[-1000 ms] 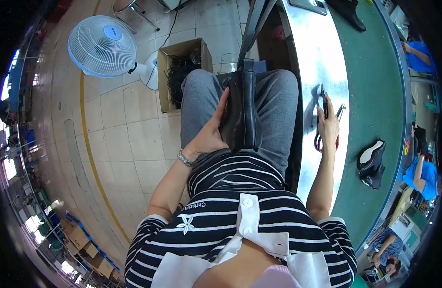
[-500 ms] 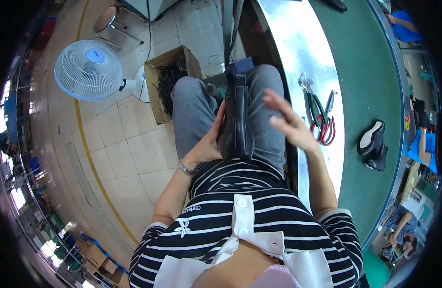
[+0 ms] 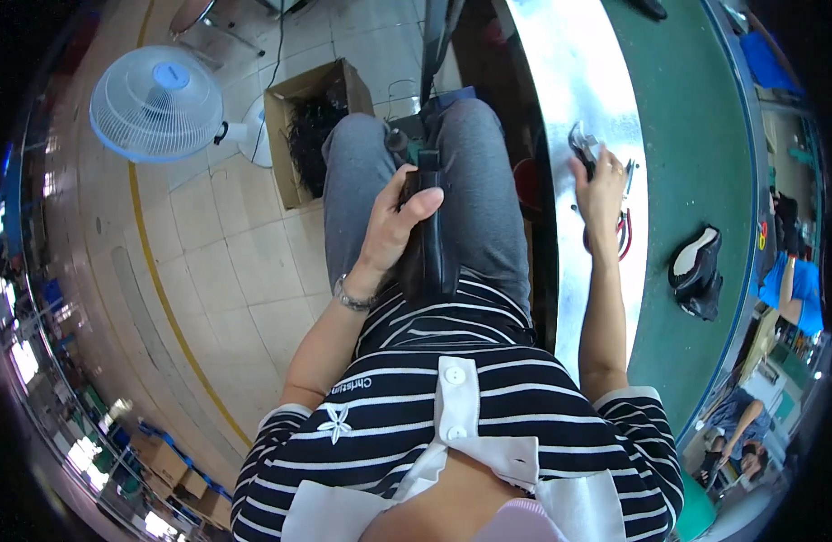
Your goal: Finishing and trimming excess material from a shoe upper and sole assembly.
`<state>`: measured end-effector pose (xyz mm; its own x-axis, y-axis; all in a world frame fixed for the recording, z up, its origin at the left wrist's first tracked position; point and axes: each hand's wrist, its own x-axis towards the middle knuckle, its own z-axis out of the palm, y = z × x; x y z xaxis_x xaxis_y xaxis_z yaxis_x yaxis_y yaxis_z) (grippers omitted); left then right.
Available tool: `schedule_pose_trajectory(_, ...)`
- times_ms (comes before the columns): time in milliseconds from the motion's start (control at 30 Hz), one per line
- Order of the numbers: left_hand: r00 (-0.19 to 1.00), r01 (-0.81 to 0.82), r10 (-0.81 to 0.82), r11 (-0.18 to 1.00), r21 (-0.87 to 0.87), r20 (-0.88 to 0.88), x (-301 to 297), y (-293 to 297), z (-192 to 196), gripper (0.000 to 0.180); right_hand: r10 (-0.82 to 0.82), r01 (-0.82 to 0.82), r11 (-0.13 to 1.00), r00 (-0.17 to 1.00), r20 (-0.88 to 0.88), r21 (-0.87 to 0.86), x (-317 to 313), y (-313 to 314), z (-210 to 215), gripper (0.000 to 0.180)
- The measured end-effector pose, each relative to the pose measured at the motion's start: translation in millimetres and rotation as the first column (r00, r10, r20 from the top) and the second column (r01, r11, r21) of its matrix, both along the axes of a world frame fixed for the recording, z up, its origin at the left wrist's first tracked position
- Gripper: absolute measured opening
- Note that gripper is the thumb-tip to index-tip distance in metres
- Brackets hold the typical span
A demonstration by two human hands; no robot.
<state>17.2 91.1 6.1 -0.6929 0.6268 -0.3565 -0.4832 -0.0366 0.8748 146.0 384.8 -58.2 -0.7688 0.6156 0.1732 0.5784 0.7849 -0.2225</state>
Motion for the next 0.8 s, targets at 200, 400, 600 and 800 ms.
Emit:
schedule_pose_trajectory(200,0.974,-0.011,0.001,0.999,-0.044,-0.226,-2.0,-3.3,-16.2,0.041,-0.037,0.084,0.950,0.987,0.156,-0.301,-2.3,18.6,0.6,0.039)
schedule_pose_trajectory(400,0.978,-0.001,-0.015,0.997,-0.079,-0.207,2.2,-11.0,-17.6,0.043,0.164,0.028,0.021,0.986,0.031,-0.999,-6.1,-60.6,94.9,0.035)
schedule_pose_trajectory(600,0.974,0.000,-0.020,0.996,-0.087,-0.226,2.8,-10.6,-13.3,0.042,0.500,0.241,-0.261,0.862,0.083,-0.935,-8.1,-113.7,121.2,0.047)
schedule_pose_trajectory(800,0.963,-0.050,0.011,0.989,-0.140,-0.269,9.8,-5.7,-0.2,0.041,0.649,0.276,-0.195,0.756,0.087,-0.941,-13.3,-120.7,122.9,0.064)
